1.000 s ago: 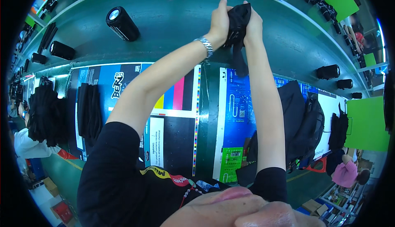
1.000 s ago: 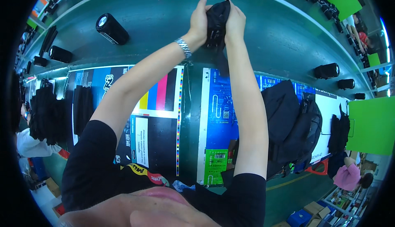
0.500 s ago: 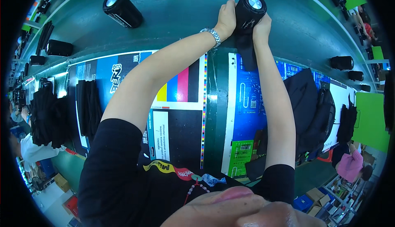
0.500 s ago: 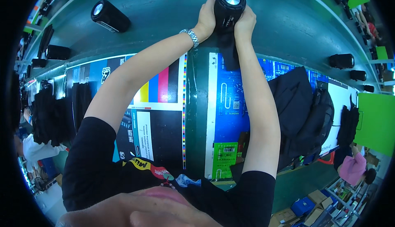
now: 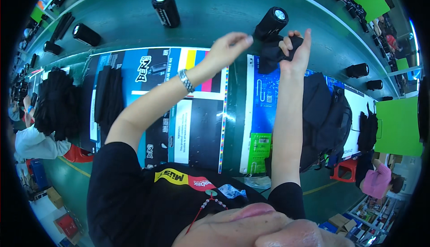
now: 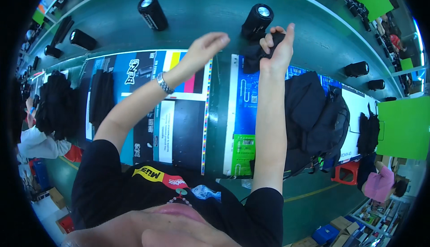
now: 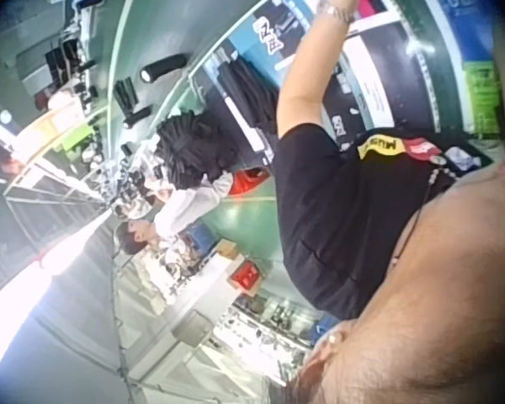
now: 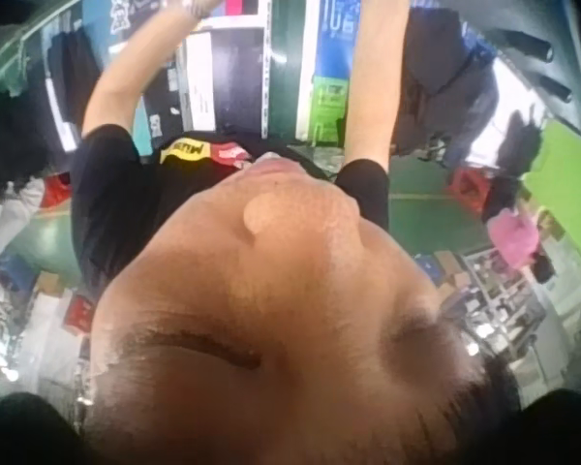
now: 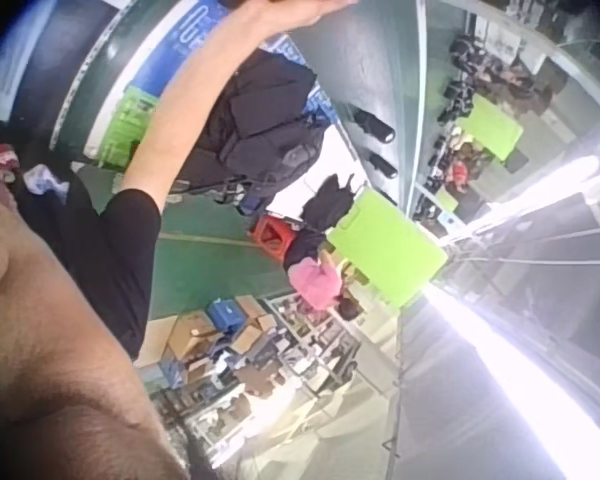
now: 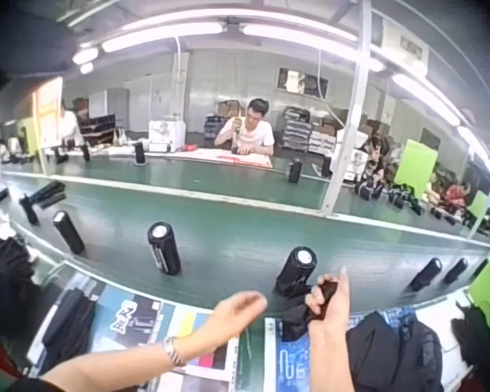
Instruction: The person picks up a small black fabric piece, aligns it over the top of a cylindrical black object, and presses the edges down to secure it, repeating this with multiple pieces and cylinders.
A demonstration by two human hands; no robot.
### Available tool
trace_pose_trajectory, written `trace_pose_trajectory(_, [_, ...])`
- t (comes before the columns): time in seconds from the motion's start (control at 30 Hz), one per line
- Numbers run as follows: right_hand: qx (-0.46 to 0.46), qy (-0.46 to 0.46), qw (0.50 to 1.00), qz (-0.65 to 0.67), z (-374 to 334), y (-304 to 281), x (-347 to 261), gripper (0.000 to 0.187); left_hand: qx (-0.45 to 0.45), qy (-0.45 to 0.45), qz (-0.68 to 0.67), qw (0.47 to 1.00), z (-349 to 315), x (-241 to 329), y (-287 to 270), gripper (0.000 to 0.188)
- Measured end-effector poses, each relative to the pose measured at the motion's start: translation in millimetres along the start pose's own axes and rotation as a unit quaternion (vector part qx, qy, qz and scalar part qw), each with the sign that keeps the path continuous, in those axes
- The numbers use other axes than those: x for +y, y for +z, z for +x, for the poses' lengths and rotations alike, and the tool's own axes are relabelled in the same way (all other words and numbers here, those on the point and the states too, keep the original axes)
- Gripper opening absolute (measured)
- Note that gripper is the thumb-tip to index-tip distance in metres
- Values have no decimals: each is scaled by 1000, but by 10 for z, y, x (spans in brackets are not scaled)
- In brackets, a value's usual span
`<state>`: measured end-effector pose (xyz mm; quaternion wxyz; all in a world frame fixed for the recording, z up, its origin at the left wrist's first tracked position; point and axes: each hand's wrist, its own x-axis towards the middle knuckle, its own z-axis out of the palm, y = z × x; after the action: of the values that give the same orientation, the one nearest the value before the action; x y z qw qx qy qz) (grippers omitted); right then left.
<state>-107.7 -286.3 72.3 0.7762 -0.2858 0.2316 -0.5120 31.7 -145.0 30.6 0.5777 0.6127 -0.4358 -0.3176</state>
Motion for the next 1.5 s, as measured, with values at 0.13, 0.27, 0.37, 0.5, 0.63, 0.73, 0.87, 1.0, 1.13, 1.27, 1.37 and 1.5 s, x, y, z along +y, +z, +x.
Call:
trace_pose_trajectory(0.13, [128, -362, 612, -691, -192, -271, 151, 60, -2, 31, 25, 999, -517, -156, -135, 41])
trace_pose_trajectory(0.27, [-31, -267, 570, -776, -335, -872, 351, 29, -5, -14, -14, 1000, -1035, -272, -294, 35])
trace_pose_trajectory(0.37, [-103, -11, 911, -400, -772, -341, 276, 20, 17, -64, -70, 995, -1293, -120, -544, 36])
trace_pose_trajectory(0.5, [-165, 7, 951, -262, -1282, 112, 403, 30, 51, -43, -154, 986, -1443, -24, -638, 38])
trace_pose_trajectory(0.63, [-218, -59, 906, -359, -1604, 244, 915, 37, 104, 49, -214, 970, -1422, -9, -674, 31])
trace_pose_trajectory(0.73, [-267, -121, 837, -461, -1924, 478, 1202, 25, 163, 40, -246, 955, -1466, -185, -882, 26])
trace_pose_trajectory(0.87, [-228, 126, 943, -208, -1849, 414, 1231, 19, 180, 10, -315, 932, -1446, -177, -940, 19])
trace_pose_trajectory(1.0, [-147, 115, 944, -274, -1799, 247, 1402, 12, 174, 83, -165, 967, -1462, -289, -810, 11])
trace_pose_trajectory(1.13, [-173, 98, 939, -279, -1861, 303, 1356, 17, 179, 100, -132, 970, -1457, -359, -763, 8])
trace_pose_trajectory(1.27, [-183, 88, 942, -268, -1766, 158, 1282, 16, 150, 51, -272, 949, -1438, -370, -715, 9])
trace_pose_trajectory(1.37, [-192, 88, 953, -215, -1714, 152, 1182, 13, 86, -23, -392, 916, -1412, -307, -831, 16])
trace_pose_trajectory(1.5, [-217, 127, 953, -169, -1774, 242, 979, 9, -52, -114, -407, 905, -1468, -73, -931, 32])
